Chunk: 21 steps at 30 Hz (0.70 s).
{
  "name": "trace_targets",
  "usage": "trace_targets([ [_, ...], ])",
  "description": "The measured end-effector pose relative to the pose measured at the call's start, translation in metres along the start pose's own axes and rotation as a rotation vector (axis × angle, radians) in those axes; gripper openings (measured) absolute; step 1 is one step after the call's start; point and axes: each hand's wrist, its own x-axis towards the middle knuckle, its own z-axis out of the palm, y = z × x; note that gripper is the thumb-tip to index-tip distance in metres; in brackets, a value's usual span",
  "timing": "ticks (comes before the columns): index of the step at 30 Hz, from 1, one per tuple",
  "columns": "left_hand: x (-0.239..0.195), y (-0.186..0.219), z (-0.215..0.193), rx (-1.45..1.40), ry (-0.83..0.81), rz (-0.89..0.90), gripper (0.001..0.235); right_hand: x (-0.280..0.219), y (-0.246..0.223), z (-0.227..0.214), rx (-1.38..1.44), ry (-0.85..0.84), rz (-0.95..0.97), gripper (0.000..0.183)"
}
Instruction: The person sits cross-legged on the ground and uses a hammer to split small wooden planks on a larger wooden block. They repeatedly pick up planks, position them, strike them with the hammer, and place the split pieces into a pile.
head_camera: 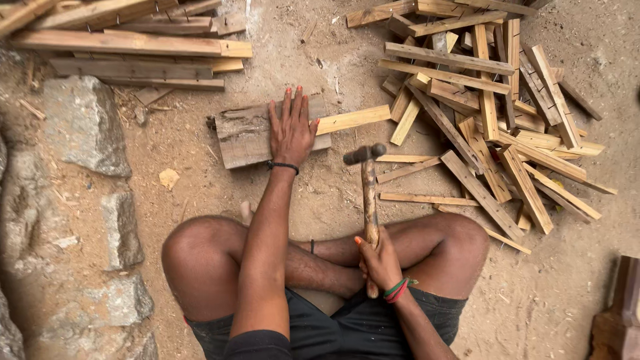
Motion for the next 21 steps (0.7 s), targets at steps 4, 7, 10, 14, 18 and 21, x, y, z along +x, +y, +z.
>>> trace_targets([
  [4,0.007,0.000,-0.003,0.034,-0.042,-0.003,0.069,-0.001,-0.058,-0.024,-0.398,0.225,-0.373,0.029],
  [7,0.007,0.000,-0.002,0.036,-0.037,0.003,0.070,-0.002,-0.093,-0.033,-0.413,0.312,-0.677,0.030],
  [10,0.007,0.001,0.001,0.051,-0.038,0.001,0.070,-0.008,-0.105,-0.032,-0.229,0.327,-0.795,0.035],
  [14,0.008,-0.002,-0.001,0.059,-0.046,-0.002,0.069,0.029,-0.075,-0.022,-0.382,0.332,-0.679,0.029],
  [18,0.007,0.001,-0.002,0.099,-0.037,0.012,0.069,0.076,-0.042,-0.013,-0.816,0.273,-0.561,0.036],
  [21,0.007,0.001,-0.003,0.075,-0.048,-0.004,0.067,0.080,-0.060,-0.013,-0.755,0.230,-0.473,0.033],
])
